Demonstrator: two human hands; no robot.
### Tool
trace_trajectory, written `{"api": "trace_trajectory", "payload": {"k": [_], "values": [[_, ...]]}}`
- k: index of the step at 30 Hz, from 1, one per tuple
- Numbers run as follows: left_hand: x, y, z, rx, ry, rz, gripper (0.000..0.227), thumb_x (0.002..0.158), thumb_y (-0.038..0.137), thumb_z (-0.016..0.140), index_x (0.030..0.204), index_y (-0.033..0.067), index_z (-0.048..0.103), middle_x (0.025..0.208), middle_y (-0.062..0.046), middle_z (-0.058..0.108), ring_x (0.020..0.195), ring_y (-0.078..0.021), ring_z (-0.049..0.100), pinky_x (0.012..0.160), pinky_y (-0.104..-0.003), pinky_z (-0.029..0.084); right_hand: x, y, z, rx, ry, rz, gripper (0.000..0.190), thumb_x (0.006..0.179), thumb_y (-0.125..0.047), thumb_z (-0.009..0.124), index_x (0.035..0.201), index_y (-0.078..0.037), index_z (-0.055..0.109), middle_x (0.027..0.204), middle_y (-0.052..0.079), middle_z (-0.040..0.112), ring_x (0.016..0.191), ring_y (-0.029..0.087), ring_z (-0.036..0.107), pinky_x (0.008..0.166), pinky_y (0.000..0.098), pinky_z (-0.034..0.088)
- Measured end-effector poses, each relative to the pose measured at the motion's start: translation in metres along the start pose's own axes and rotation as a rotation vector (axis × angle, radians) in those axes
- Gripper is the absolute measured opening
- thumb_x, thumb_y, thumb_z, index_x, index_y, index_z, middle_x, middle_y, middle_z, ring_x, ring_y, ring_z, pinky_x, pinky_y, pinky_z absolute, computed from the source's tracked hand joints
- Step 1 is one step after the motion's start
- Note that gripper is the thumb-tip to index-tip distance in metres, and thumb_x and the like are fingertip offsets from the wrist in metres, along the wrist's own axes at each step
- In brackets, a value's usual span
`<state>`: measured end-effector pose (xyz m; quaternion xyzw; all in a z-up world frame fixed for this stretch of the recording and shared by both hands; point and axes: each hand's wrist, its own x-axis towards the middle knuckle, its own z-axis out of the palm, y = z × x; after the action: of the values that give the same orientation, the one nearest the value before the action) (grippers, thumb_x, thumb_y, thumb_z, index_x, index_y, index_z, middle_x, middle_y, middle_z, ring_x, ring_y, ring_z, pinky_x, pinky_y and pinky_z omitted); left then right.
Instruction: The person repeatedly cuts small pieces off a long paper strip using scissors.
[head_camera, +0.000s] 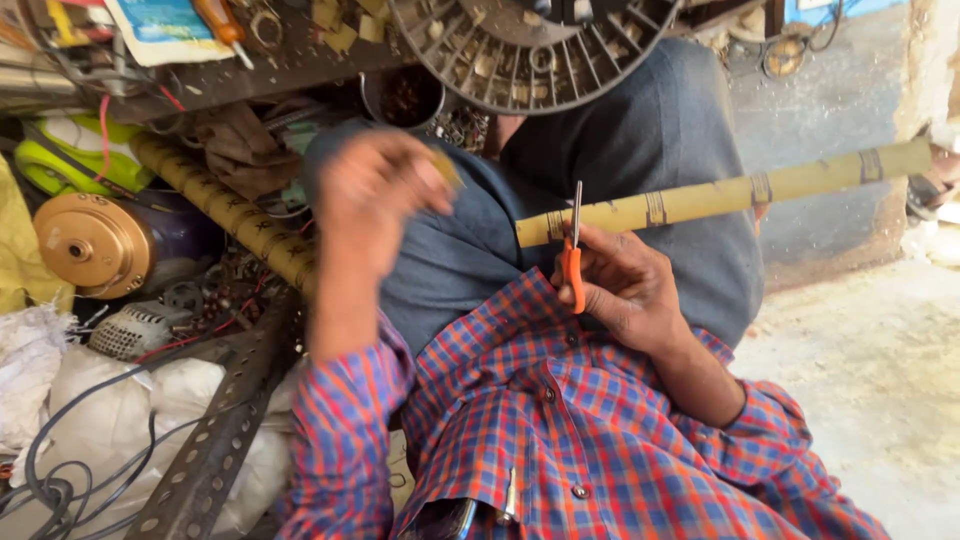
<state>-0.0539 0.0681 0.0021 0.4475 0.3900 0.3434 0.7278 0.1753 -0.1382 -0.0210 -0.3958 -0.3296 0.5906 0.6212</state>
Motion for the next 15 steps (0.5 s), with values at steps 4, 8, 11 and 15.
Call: {"api": "trace_trajectory", "payload": {"k": [4,8,11,15], "values": [[-0.04,-0.025,0.049,-0.046,-0.053,-0.122,0.024,0.092,-0.001,0.073,0.115,-0.0046,0.067,0.094,-0.012,0.073,0.08,-0.0155,0.074,0.07,-0.03,0.065,0.001,0.0,0.003,0.008,-0.008,0.005,0.062,0.097,0.005,0.074,0.153,-0.005,0.052,0.125,0.012,0.066,0.108,0.02,0.068,0.095,0.0322,0.06],[-0.049,-0.038,0.066,0.065,0.031,-0.086,0.023,0.092,0.002,0.075,0.115,-0.0039,0.071,0.094,-0.009,0.075,0.078,-0.0105,0.072,0.07,-0.025,0.064,-0.001,-0.003,0.005,-0.012,-0.003,0.016,0.06,0.097,0.002,0.074,0.153,-0.004,0.052,0.123,0.012,0.066,0.107,0.021,0.07,0.095,0.0324,0.061],[-0.049,-0.041,0.067,0.044,0.044,-0.102,0.017,0.093,0.001,0.076,0.109,-0.0046,0.074,0.09,-0.009,0.076,0.075,-0.0107,0.071,0.069,-0.024,0.063,0.0,-0.002,0.004,-0.015,0.013,0.032,0.06,0.097,0.001,0.074,0.153,-0.003,0.052,0.122,0.012,0.067,0.105,0.02,0.07,0.094,0.0314,0.061],[-0.047,-0.043,0.065,0.061,0.039,-0.108,0.015,0.092,0.002,0.077,0.106,-0.004,0.075,0.087,-0.01,0.076,0.074,-0.0109,0.072,0.068,-0.025,0.064,0.0,-0.001,0.004,0.012,0.017,0.038,0.061,0.097,0.002,0.075,0.153,-0.002,0.052,0.123,0.011,0.067,0.106,0.02,0.07,0.096,0.0322,0.061]]}}
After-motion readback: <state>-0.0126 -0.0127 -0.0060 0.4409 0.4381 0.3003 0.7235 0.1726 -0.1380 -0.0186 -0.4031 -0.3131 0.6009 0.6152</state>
